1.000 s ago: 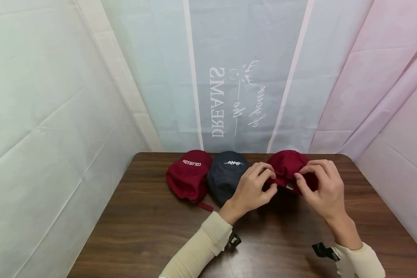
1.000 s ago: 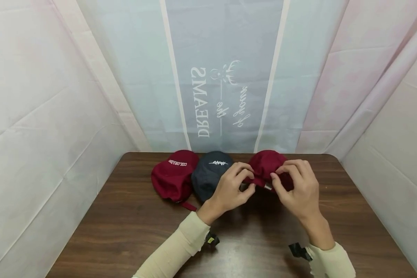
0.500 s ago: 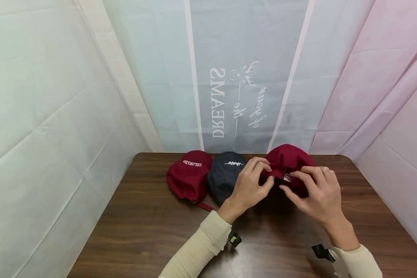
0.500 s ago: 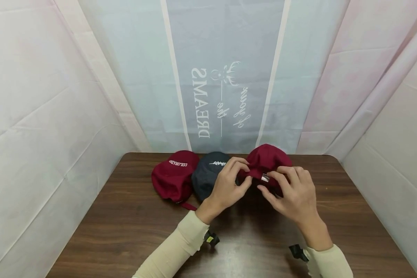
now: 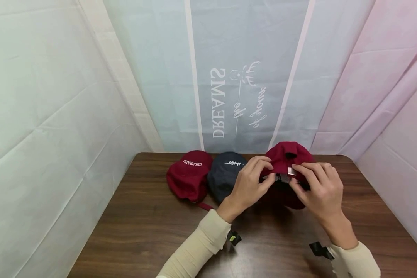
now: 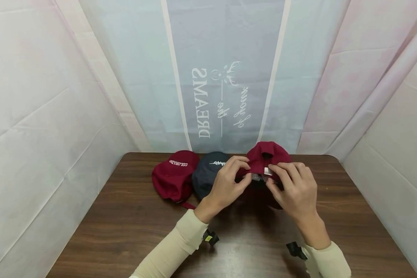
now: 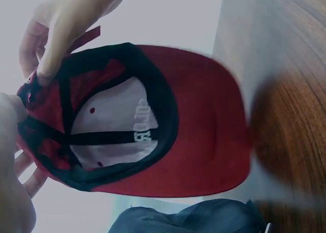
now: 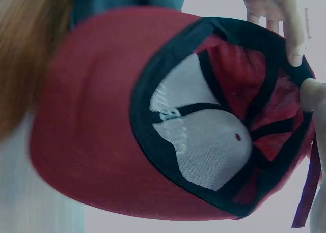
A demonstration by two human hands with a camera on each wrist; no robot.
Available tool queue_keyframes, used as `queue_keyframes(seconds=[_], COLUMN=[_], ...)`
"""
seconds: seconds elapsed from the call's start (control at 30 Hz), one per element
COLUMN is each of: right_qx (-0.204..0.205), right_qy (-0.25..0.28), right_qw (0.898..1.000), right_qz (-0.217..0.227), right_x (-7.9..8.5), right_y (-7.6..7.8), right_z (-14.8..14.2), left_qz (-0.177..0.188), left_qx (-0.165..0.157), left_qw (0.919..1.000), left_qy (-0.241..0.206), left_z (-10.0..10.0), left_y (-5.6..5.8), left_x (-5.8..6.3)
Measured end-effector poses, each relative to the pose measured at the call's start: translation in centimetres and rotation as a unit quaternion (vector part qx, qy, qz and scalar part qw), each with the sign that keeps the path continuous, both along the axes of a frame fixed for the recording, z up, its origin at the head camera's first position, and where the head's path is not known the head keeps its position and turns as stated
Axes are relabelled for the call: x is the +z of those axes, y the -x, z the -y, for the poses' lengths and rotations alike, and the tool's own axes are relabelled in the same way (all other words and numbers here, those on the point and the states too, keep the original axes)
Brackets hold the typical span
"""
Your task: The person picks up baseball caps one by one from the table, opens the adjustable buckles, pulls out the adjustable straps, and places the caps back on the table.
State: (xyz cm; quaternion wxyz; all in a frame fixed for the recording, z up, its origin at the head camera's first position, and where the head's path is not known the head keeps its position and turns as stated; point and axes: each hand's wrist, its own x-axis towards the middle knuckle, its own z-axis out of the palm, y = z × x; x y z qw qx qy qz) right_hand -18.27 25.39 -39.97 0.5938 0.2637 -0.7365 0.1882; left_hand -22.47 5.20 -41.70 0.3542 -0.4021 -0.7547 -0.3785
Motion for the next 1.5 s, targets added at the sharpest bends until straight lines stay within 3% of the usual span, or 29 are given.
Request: queue_keyframes(seconds=[0.33,0.53,0.8,1.23,1.5], right_qx=[0.042,0.034,0.002,-0.006,-0.006], right_qy=[0.046,0.045,0.021,0.042,0.02], right_qw=[0.997,0.995,0.987,0.982,0.981], right_qz=[0.054,0.084,0.157,0.184,0.191], right_x=[0.4,-0.1,-1.0,-1.8,-1.8], right_y=[-0.5,-0.4,-0.3,-0.1,-0.1], right_z=[0.3,0.1,-0.6,-0.4,0.1], left_qz=[-0.015,-0.005,0.018,0.051,0.018], left_qx=[-0.014,-0.012,-0.012,0.013,0.033], left_qw=[0.9998,0.9999,0.9996,0.9978,0.9981], left_qy=[0.004,0.011,0.018,0.041,0.048], left_z=[0.7,1.1,1.5,1.6,1.4], left_y=[0.0,0.0,0.1,-0.2,-0.5], left_x=[0.2,-0.2,-0.9,-1.0,-0.2])
